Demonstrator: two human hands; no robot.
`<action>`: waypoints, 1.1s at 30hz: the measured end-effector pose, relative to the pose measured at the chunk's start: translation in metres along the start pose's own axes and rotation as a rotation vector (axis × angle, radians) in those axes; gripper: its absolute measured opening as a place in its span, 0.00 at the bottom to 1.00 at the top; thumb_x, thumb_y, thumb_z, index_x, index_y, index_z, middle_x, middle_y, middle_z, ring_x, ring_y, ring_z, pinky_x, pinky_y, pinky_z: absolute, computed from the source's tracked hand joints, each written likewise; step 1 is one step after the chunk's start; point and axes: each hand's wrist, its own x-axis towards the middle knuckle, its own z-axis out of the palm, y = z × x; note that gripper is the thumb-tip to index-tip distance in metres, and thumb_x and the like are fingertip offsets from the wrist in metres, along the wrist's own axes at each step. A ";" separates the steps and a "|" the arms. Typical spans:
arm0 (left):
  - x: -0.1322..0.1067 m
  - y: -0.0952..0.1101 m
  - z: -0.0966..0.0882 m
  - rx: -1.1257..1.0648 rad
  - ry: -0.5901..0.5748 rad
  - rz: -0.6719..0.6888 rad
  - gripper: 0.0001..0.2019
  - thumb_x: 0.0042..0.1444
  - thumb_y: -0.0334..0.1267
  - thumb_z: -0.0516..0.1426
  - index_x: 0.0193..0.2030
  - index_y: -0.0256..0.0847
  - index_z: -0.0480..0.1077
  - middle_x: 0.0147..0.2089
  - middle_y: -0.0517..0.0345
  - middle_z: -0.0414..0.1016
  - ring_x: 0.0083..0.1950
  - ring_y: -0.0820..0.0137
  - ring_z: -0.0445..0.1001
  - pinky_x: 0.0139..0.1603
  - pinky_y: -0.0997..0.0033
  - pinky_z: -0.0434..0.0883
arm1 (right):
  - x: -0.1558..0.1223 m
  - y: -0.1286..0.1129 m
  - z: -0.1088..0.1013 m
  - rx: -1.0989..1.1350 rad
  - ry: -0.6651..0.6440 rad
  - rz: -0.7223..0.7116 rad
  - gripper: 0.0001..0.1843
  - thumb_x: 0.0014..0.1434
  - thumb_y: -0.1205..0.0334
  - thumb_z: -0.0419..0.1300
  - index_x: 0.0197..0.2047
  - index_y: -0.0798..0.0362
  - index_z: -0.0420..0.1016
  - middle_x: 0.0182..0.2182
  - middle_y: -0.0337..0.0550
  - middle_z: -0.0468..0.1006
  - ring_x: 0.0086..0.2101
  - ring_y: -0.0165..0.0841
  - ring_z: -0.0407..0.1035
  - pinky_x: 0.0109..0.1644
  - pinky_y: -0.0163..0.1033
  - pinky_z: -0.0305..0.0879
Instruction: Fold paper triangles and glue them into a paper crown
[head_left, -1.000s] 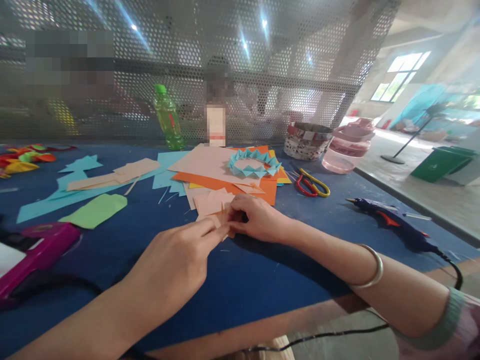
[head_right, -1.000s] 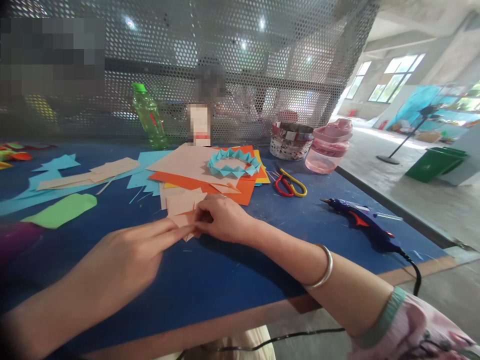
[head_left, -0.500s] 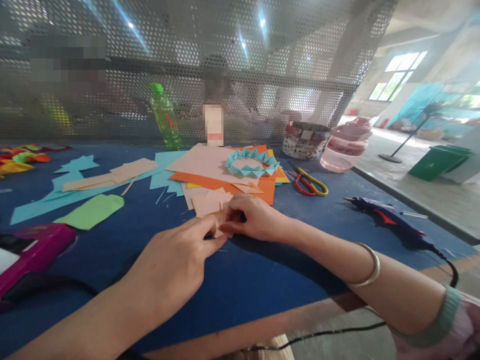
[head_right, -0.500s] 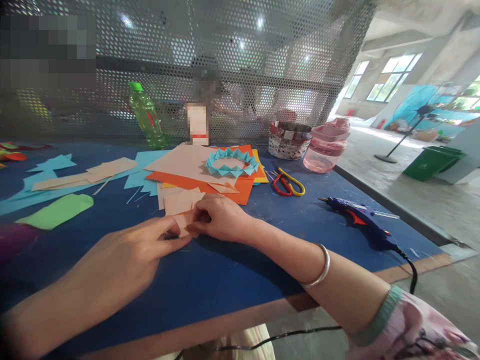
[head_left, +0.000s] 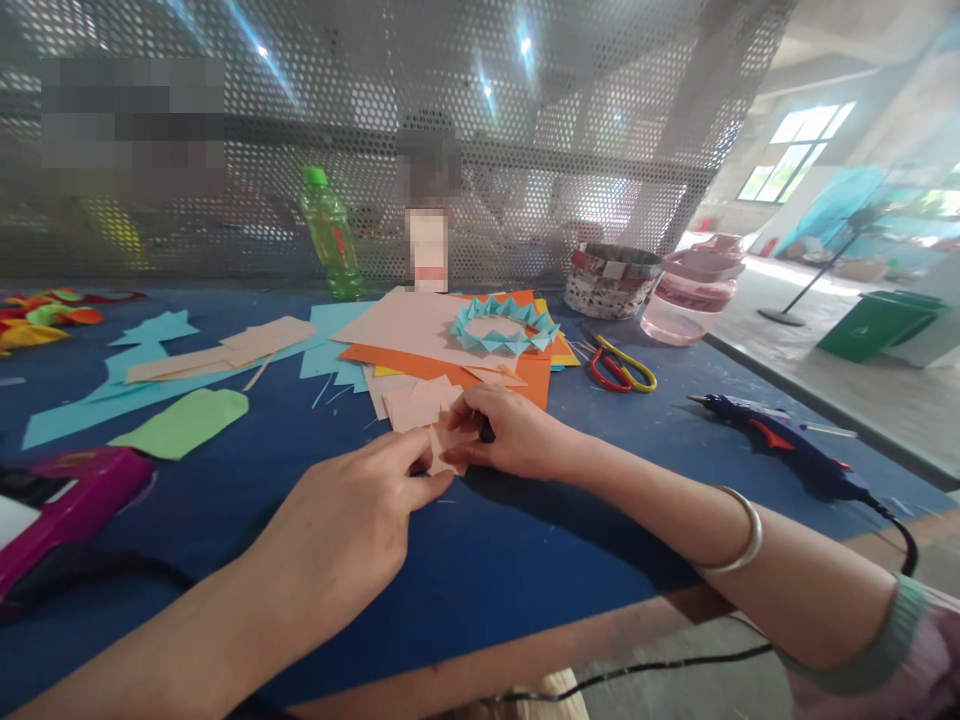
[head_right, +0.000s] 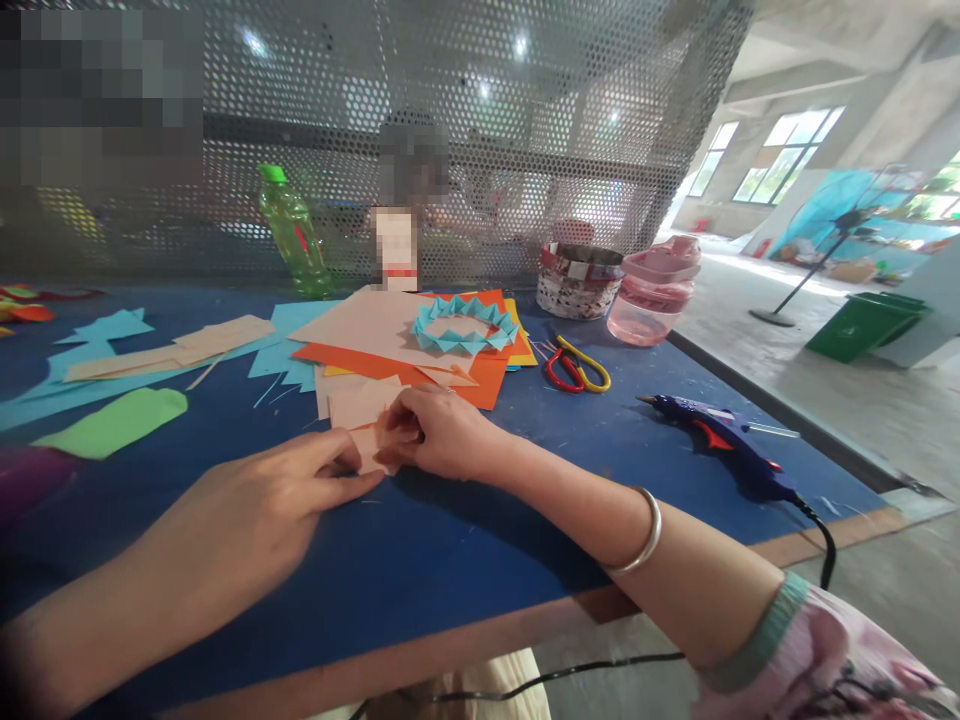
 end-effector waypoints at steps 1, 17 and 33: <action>0.000 0.000 -0.001 -0.005 -0.004 -0.005 0.28 0.53 0.21 0.44 0.48 0.52 0.77 0.48 0.59 0.75 0.46 0.66 0.75 0.39 0.69 0.71 | 0.000 0.000 0.000 0.009 -0.010 0.005 0.13 0.51 0.65 0.68 0.39 0.57 0.72 0.35 0.40 0.74 0.34 0.28 0.66 0.39 0.33 0.62; 0.002 0.000 -0.004 -0.031 0.026 0.002 0.27 0.52 0.21 0.44 0.44 0.52 0.78 0.45 0.59 0.74 0.44 0.66 0.75 0.36 0.70 0.69 | 0.002 0.002 -0.004 0.047 -0.031 0.037 0.14 0.50 0.67 0.68 0.40 0.57 0.71 0.36 0.42 0.74 0.34 0.29 0.66 0.40 0.35 0.63; 0.007 -0.008 -0.001 -0.128 0.078 -0.043 0.23 0.57 0.24 0.45 0.46 0.48 0.77 0.47 0.58 0.75 0.46 0.66 0.75 0.44 0.68 0.70 | 0.000 -0.005 -0.008 0.007 -0.048 -0.096 0.09 0.52 0.78 0.62 0.31 0.55 0.78 0.32 0.40 0.77 0.34 0.28 0.70 0.40 0.33 0.65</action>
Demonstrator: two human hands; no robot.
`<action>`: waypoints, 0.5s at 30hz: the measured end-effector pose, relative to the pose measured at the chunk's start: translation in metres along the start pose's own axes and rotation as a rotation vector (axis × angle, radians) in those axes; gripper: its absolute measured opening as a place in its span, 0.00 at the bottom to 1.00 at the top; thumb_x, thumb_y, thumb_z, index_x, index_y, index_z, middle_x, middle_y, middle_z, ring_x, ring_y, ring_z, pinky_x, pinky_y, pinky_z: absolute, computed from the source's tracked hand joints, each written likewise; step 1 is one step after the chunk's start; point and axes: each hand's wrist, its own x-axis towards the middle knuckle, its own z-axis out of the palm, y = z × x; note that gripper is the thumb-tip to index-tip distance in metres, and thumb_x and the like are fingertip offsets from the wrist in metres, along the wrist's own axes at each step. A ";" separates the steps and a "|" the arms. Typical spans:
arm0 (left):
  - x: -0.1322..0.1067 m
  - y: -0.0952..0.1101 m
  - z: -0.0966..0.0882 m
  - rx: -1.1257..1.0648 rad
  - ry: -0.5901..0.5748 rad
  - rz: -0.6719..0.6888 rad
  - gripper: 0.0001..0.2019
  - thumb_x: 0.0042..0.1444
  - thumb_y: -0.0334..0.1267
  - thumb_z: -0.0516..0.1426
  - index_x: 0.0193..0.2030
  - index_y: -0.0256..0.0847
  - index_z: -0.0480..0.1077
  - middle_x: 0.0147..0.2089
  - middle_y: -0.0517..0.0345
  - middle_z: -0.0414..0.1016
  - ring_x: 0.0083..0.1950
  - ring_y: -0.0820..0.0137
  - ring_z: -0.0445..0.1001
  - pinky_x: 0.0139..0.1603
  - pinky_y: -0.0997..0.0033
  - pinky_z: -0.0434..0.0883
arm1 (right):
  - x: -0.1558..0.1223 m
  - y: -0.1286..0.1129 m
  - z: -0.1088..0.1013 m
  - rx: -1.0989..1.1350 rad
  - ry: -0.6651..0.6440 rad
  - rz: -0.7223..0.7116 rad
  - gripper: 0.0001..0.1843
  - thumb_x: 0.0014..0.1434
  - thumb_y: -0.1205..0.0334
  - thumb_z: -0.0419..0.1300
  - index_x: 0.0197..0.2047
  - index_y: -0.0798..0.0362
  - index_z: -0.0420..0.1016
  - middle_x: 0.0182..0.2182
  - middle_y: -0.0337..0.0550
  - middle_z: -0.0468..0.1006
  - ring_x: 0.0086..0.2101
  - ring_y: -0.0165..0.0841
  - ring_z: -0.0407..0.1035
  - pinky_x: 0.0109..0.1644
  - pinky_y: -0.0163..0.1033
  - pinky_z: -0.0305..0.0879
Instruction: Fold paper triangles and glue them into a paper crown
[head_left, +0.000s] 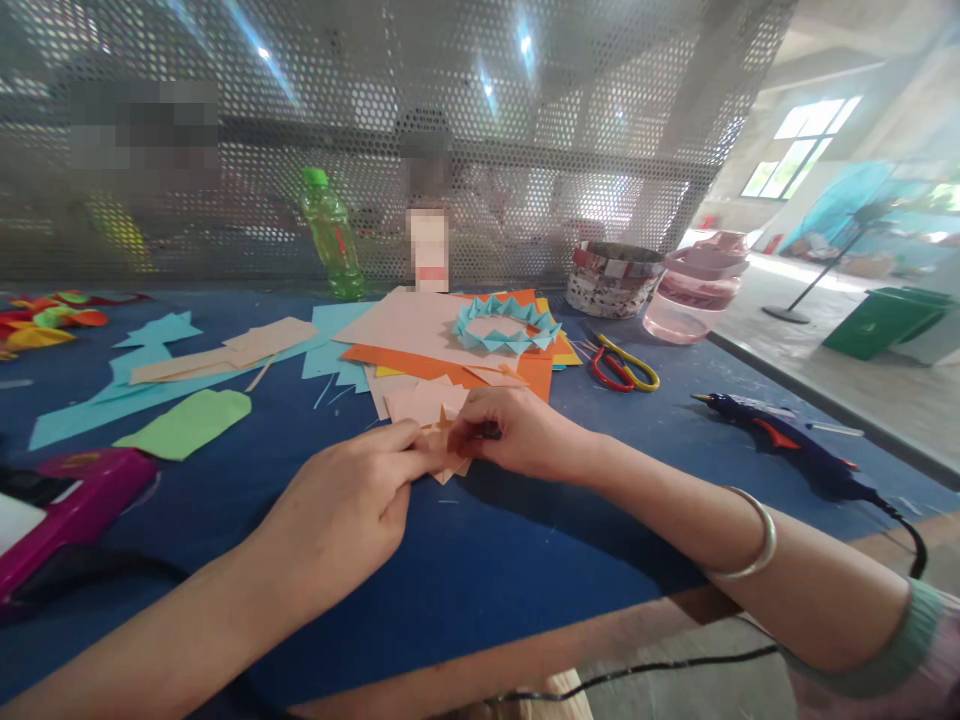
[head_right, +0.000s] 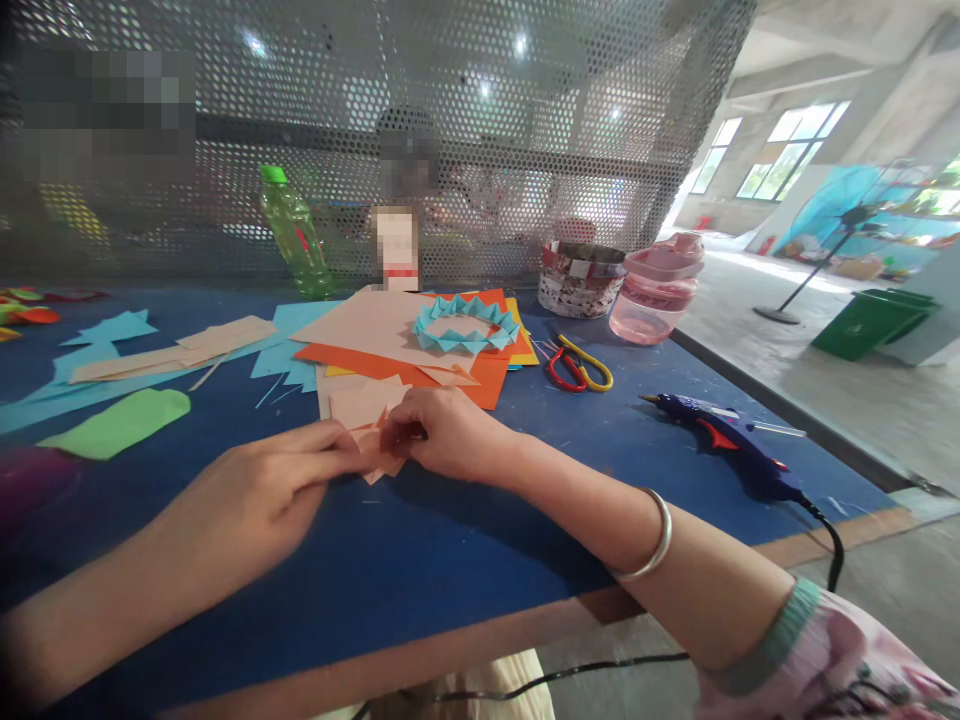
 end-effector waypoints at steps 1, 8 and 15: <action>0.002 -0.002 0.002 0.001 0.022 -0.013 0.22 0.59 0.26 0.45 0.47 0.46 0.76 0.47 0.56 0.75 0.45 0.66 0.75 0.44 0.67 0.71 | 0.000 0.000 0.000 0.027 -0.021 0.009 0.08 0.53 0.78 0.62 0.32 0.55 0.78 0.31 0.39 0.78 0.33 0.27 0.71 0.39 0.32 0.65; 0.015 -0.016 0.008 -0.070 0.046 -0.015 0.13 0.63 0.36 0.48 0.45 0.41 0.74 0.45 0.54 0.72 0.45 0.65 0.73 0.46 0.65 0.69 | -0.002 0.000 0.001 0.145 -0.076 0.088 0.03 0.53 0.67 0.67 0.32 0.56 0.77 0.29 0.37 0.78 0.30 0.26 0.71 0.35 0.31 0.64; 0.019 -0.017 0.009 -0.118 0.011 -0.066 0.06 0.60 0.34 0.51 0.36 0.40 0.69 0.42 0.55 0.69 0.44 0.63 0.71 0.47 0.61 0.68 | -0.002 0.000 0.002 0.133 -0.079 0.076 0.03 0.53 0.68 0.66 0.32 0.57 0.77 0.28 0.38 0.77 0.29 0.26 0.70 0.35 0.31 0.63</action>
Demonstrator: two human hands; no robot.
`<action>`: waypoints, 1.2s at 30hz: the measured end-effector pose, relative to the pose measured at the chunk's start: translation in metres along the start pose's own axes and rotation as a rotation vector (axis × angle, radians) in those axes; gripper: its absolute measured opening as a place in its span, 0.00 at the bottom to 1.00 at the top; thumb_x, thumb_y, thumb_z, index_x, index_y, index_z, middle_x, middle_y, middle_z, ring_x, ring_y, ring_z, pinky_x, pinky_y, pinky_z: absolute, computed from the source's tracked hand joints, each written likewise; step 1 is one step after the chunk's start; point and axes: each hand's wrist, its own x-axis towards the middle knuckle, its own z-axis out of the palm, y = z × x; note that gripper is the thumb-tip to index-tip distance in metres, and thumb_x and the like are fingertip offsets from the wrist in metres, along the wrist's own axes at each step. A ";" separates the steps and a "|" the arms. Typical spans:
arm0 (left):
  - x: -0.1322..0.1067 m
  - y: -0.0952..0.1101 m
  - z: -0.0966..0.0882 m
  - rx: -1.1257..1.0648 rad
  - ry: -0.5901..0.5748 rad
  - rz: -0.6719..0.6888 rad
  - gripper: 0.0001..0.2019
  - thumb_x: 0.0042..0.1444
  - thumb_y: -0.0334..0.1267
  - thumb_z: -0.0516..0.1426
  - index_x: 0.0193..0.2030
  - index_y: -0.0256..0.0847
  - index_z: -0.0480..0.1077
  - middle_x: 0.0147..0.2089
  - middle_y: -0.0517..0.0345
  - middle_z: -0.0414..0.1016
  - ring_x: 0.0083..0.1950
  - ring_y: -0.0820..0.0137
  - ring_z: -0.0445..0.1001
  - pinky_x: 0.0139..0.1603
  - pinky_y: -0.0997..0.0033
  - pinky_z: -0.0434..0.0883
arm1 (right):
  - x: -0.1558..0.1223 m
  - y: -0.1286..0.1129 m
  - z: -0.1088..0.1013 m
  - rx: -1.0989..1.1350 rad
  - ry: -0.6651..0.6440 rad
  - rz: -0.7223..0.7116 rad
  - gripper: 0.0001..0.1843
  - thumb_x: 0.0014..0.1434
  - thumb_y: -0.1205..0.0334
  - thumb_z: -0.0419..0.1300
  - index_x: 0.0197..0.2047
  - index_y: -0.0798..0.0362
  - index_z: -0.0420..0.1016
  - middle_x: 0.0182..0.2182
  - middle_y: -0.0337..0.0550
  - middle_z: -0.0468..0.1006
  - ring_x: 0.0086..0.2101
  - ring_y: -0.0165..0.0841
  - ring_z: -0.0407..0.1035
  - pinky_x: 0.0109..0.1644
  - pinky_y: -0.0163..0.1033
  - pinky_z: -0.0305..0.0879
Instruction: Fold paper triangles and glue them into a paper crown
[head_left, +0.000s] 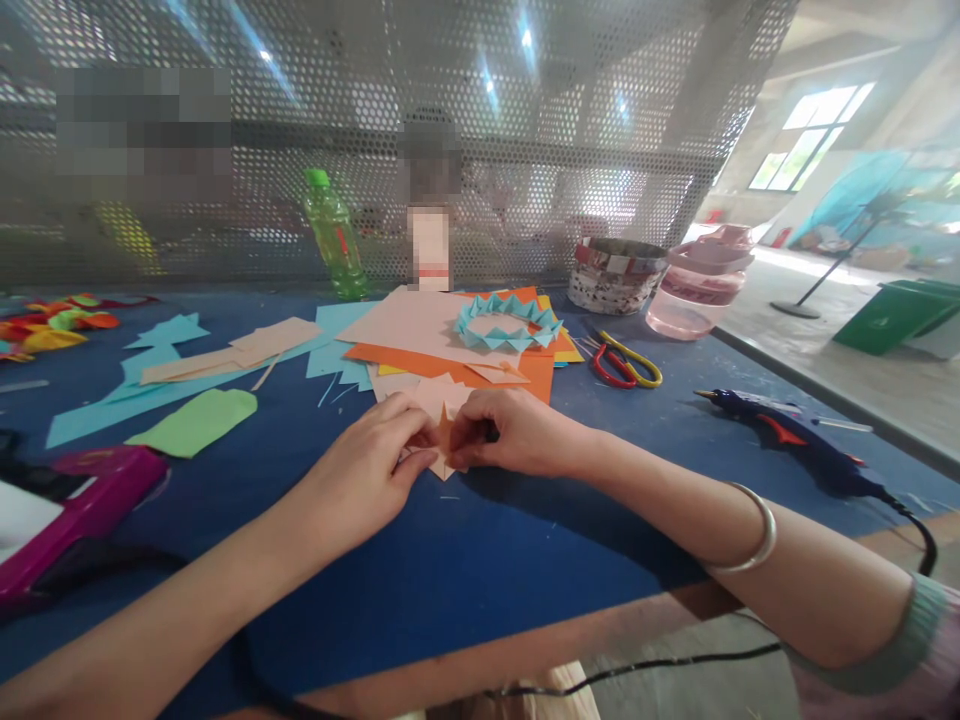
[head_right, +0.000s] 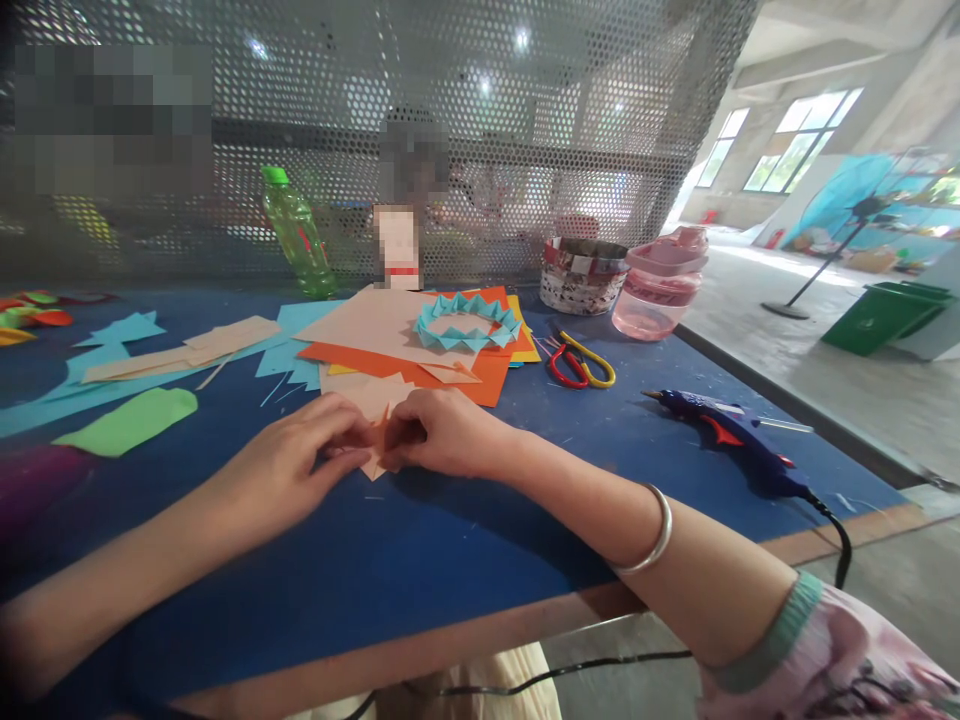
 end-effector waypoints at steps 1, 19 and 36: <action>0.000 0.000 0.000 0.000 -0.002 -0.005 0.06 0.59 0.34 0.51 0.35 0.40 0.68 0.41 0.55 0.69 0.44 0.64 0.71 0.46 0.61 0.68 | 0.000 0.000 0.000 -0.009 0.002 0.003 0.03 0.53 0.68 0.67 0.32 0.57 0.77 0.28 0.38 0.77 0.29 0.26 0.70 0.34 0.31 0.63; 0.004 -0.001 0.005 0.074 0.039 0.028 0.05 0.56 0.29 0.50 0.32 0.42 0.63 0.37 0.56 0.68 0.42 0.63 0.69 0.43 0.62 0.66 | 0.000 -0.001 0.000 -0.013 -0.008 0.013 0.03 0.53 0.68 0.67 0.32 0.57 0.77 0.28 0.38 0.78 0.29 0.26 0.69 0.34 0.31 0.62; 0.000 -0.001 0.009 0.110 0.138 0.095 0.09 0.59 0.27 0.47 0.38 0.41 0.66 0.42 0.55 0.70 0.46 0.63 0.70 0.47 0.61 0.67 | -0.002 -0.006 0.003 -0.083 -0.042 -0.006 0.13 0.56 0.55 0.66 0.34 0.56 0.73 0.31 0.39 0.76 0.31 0.27 0.68 0.34 0.31 0.60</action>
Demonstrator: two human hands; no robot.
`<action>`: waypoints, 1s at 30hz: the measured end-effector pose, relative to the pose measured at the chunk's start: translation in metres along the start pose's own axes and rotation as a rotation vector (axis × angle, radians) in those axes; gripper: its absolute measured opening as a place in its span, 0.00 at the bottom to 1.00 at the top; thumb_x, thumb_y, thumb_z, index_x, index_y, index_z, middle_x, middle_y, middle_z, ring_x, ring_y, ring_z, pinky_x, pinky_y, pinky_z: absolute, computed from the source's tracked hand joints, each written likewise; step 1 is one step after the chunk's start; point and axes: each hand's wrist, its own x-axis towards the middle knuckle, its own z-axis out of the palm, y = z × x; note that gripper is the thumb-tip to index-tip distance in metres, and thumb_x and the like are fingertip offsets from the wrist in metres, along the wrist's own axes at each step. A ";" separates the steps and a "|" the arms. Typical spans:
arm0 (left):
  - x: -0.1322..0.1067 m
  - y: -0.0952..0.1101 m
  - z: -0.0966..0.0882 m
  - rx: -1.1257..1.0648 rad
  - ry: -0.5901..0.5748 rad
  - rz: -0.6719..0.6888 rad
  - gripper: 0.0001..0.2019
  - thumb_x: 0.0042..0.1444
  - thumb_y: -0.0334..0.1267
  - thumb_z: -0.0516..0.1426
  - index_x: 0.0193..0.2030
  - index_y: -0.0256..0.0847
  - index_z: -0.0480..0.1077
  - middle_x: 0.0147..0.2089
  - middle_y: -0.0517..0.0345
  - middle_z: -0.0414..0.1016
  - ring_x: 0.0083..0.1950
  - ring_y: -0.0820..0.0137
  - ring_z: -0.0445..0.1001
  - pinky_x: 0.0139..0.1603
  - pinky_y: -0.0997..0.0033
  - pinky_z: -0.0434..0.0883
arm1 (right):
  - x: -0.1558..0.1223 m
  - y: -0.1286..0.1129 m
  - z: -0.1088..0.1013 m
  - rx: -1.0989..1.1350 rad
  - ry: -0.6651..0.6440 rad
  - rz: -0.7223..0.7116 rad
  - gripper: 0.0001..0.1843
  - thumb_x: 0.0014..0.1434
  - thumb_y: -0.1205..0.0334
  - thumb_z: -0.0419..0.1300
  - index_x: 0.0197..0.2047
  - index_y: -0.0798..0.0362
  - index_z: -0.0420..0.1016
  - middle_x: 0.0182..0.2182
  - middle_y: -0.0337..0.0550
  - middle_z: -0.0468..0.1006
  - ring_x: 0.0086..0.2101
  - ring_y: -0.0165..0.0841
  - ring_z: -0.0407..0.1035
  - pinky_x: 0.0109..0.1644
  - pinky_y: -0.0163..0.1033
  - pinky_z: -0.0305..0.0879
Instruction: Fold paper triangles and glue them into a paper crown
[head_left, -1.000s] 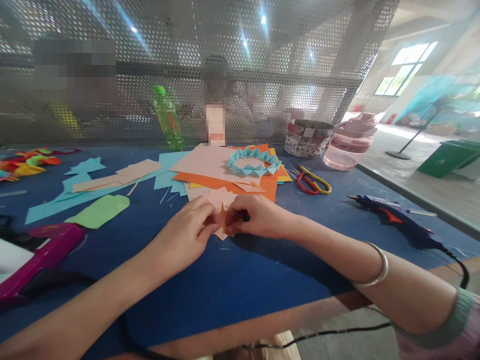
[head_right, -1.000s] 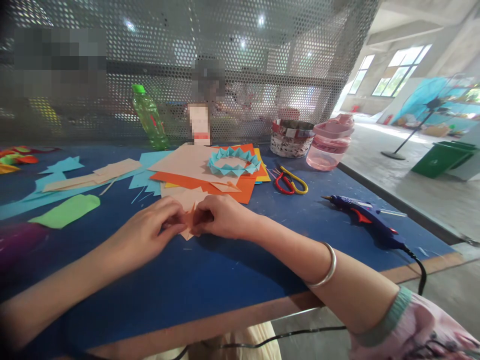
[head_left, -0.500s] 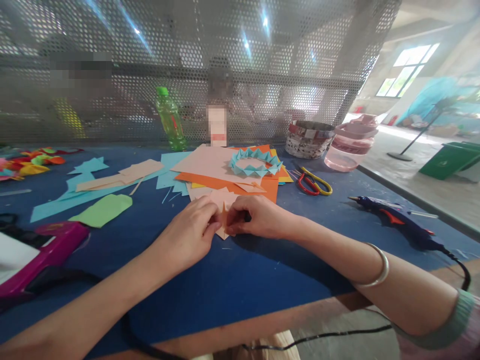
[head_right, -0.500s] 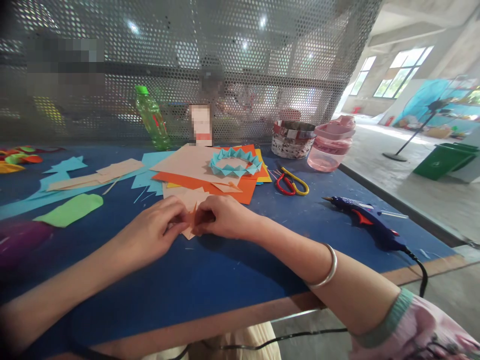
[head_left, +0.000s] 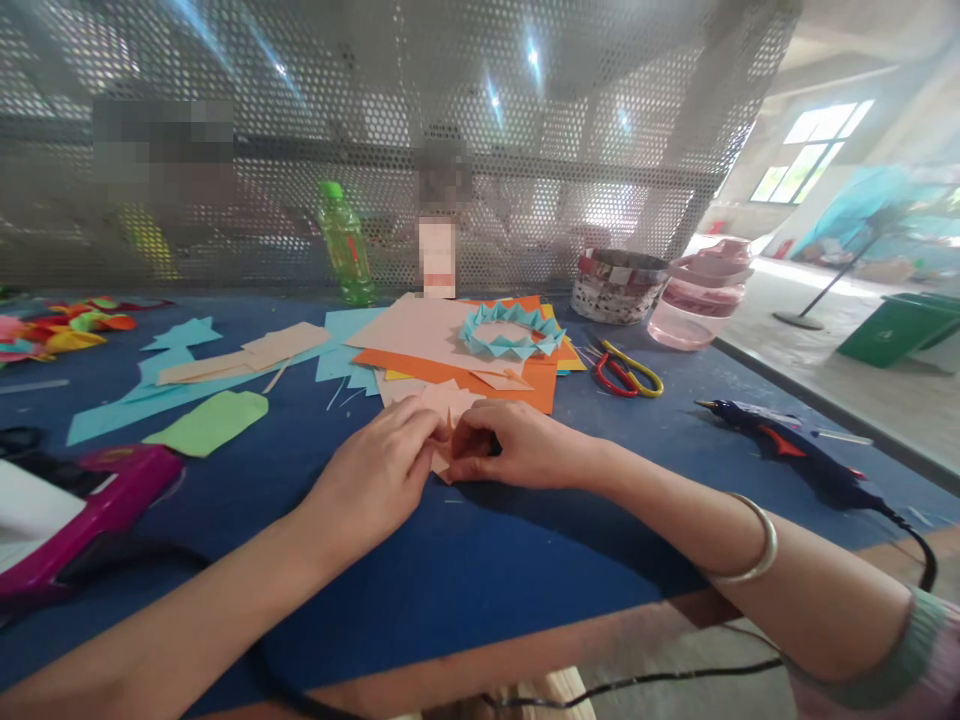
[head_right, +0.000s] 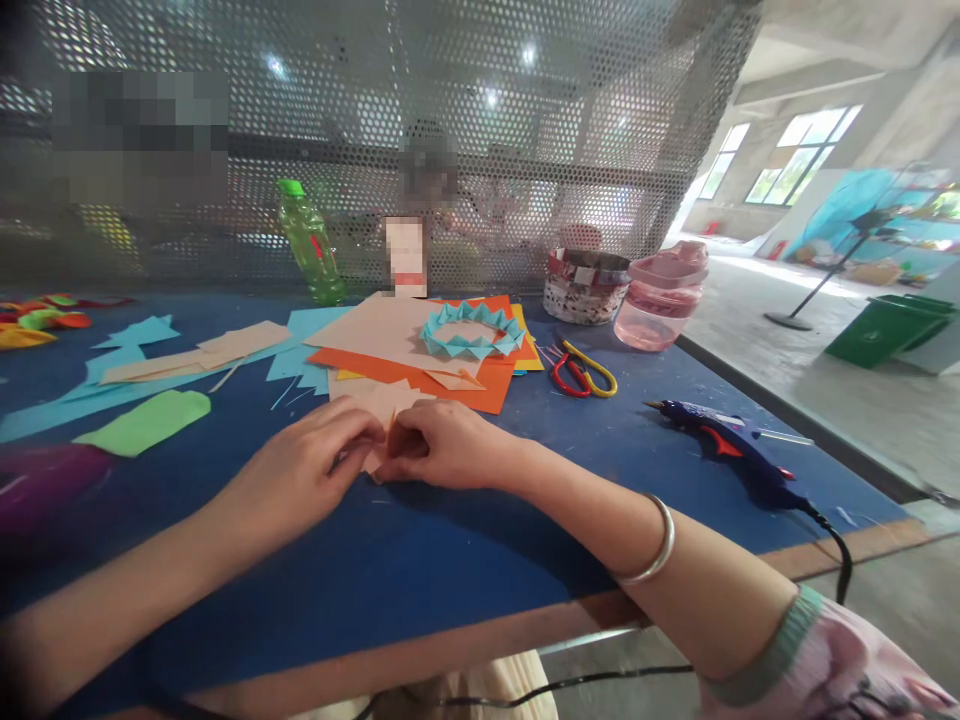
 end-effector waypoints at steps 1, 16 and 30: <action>0.000 0.000 -0.002 0.015 0.035 -0.002 0.09 0.59 0.27 0.47 0.39 0.41 0.66 0.43 0.54 0.70 0.48 0.63 0.70 0.48 0.62 0.67 | 0.000 -0.001 -0.001 0.016 -0.008 0.012 0.14 0.56 0.54 0.66 0.34 0.56 0.73 0.31 0.40 0.76 0.31 0.27 0.69 0.35 0.31 0.61; 0.011 -0.020 -0.006 -0.247 0.069 -0.102 0.16 0.56 0.26 0.46 0.45 0.40 0.71 0.50 0.54 0.75 0.47 0.68 0.75 0.50 0.66 0.71 | -0.003 -0.009 0.004 -0.169 0.124 0.025 0.22 0.50 0.47 0.69 0.36 0.55 0.70 0.35 0.40 0.74 0.33 0.29 0.67 0.37 0.34 0.61; -0.011 -0.004 -0.017 -0.004 0.017 0.064 0.10 0.62 0.30 0.50 0.38 0.40 0.72 0.44 0.54 0.76 0.43 0.66 0.76 0.44 0.67 0.73 | -0.006 -0.016 0.006 -0.415 0.180 -0.066 0.14 0.52 0.65 0.63 0.43 0.57 0.67 0.39 0.47 0.73 0.39 0.36 0.67 0.41 0.37 0.63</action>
